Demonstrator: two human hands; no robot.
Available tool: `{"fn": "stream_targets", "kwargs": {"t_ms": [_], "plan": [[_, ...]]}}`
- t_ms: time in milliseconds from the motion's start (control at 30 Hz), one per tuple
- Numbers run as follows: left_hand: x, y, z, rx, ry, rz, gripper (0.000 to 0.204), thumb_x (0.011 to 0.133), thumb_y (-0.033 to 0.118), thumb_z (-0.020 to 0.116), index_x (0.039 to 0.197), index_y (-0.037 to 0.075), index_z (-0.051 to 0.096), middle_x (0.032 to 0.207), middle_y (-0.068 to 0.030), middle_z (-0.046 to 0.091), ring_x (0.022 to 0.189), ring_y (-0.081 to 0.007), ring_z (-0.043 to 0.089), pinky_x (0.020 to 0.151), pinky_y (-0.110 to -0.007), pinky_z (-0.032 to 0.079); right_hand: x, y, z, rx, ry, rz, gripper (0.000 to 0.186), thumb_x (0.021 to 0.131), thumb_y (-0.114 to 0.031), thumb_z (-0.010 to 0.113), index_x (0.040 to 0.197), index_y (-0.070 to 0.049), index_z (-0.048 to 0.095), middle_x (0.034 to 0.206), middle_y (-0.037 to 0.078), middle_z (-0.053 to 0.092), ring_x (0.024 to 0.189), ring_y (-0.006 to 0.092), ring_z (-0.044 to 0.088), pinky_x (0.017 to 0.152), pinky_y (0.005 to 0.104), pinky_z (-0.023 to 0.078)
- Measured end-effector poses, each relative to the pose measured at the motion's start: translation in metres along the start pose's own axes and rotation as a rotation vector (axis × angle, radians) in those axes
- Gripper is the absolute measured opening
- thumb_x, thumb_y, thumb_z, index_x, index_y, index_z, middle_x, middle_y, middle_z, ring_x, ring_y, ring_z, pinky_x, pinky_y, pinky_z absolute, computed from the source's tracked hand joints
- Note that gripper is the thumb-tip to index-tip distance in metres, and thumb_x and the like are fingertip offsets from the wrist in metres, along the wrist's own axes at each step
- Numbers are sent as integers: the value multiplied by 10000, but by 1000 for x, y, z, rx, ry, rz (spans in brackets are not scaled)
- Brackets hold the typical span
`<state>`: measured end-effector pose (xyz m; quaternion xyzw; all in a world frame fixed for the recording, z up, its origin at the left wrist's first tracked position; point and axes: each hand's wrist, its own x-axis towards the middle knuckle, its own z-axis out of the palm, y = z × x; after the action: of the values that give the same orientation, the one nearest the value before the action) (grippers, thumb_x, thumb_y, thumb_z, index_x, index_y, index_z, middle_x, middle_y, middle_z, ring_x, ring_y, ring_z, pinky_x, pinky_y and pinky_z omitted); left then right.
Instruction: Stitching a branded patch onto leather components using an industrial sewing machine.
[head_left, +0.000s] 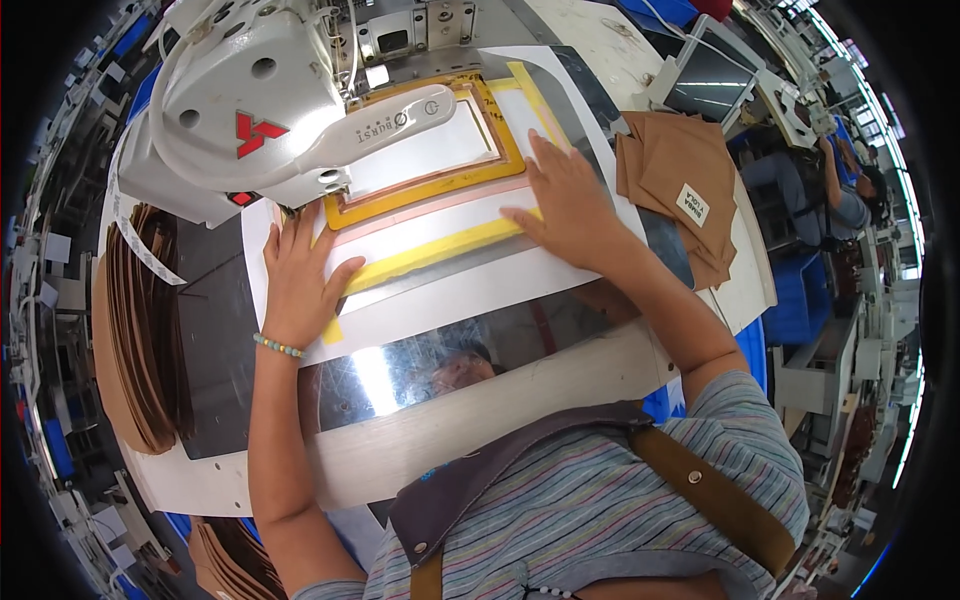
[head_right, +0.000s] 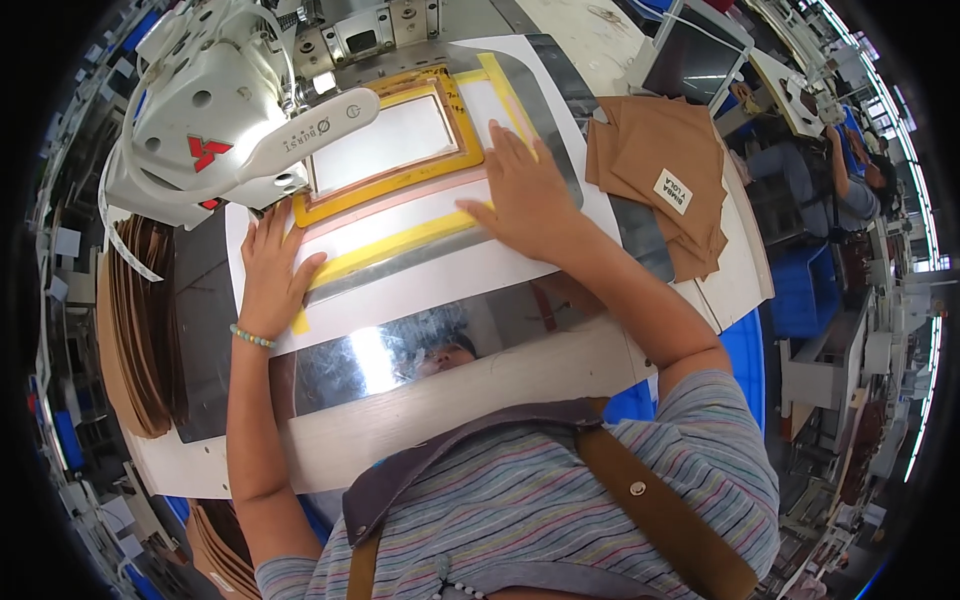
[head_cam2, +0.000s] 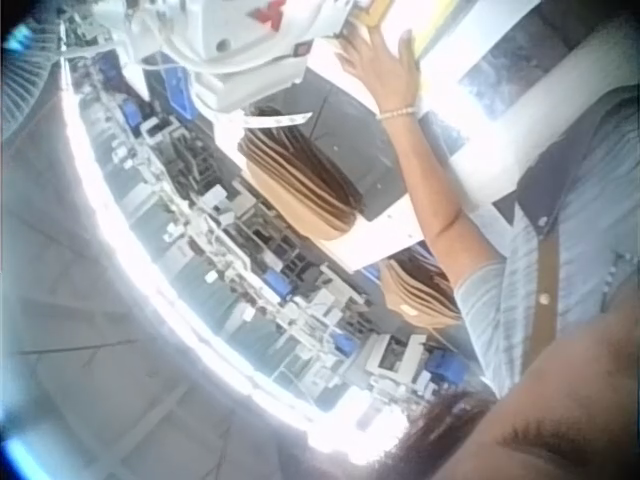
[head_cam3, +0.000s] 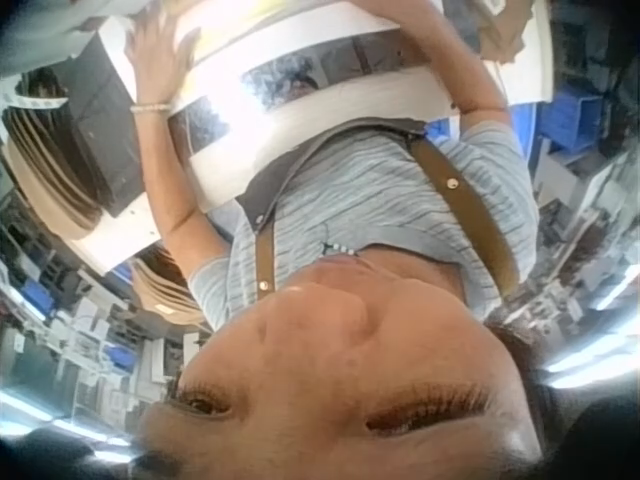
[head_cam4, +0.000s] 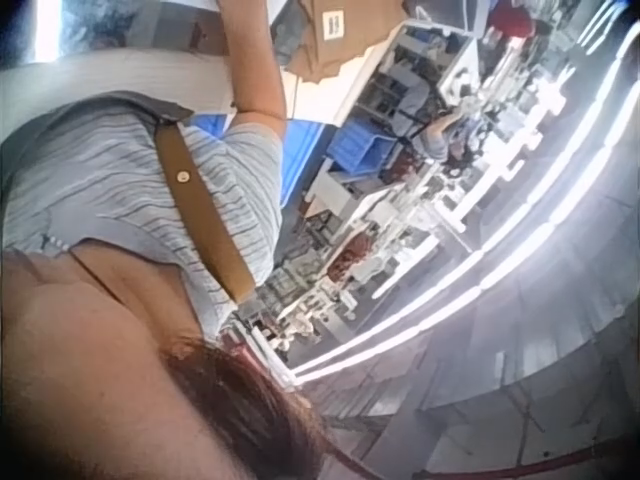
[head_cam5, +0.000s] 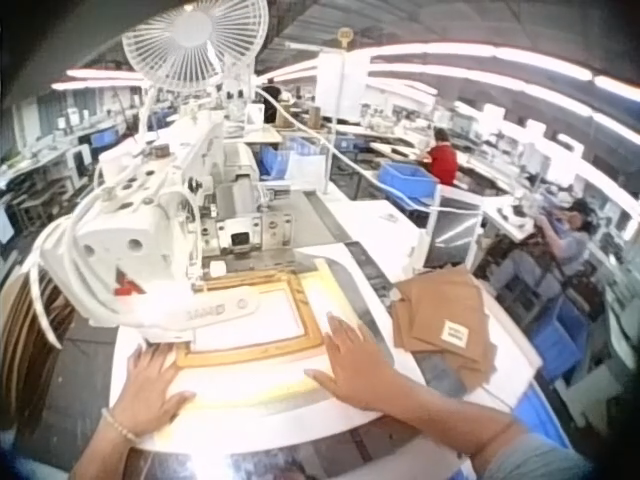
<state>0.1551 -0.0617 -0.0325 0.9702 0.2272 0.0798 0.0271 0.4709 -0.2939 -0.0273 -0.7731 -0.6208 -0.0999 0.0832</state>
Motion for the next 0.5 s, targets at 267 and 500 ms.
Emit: {"fn": "stream_targets", "kwargs": {"t_ms": [267, 500], "plan": [[-1, -3, 8, -22, 90, 19, 650, 1066, 543, 566, 1497, 59, 621, 1693, -233, 413, 1596, -412, 312, 1308, -591, 139, 95, 28, -21, 412, -27, -227, 211, 959, -23, 586, 1093, -32, 748, 1151, 160, 718, 1124, 311, 638, 965, 460, 503], [-3, 0, 3, -8, 37, -2, 633, 1077, 500, 551, 1521, 50, 580, 1708, -224, 392, 1610, -405, 291, 1319, -575, 126, 113, 6, -14, 65, -315, -327, 157, 956, -5, 593, 916, -56, 737, 961, 97, 701, 1038, 257, 588, 989, 396, 430]]}}
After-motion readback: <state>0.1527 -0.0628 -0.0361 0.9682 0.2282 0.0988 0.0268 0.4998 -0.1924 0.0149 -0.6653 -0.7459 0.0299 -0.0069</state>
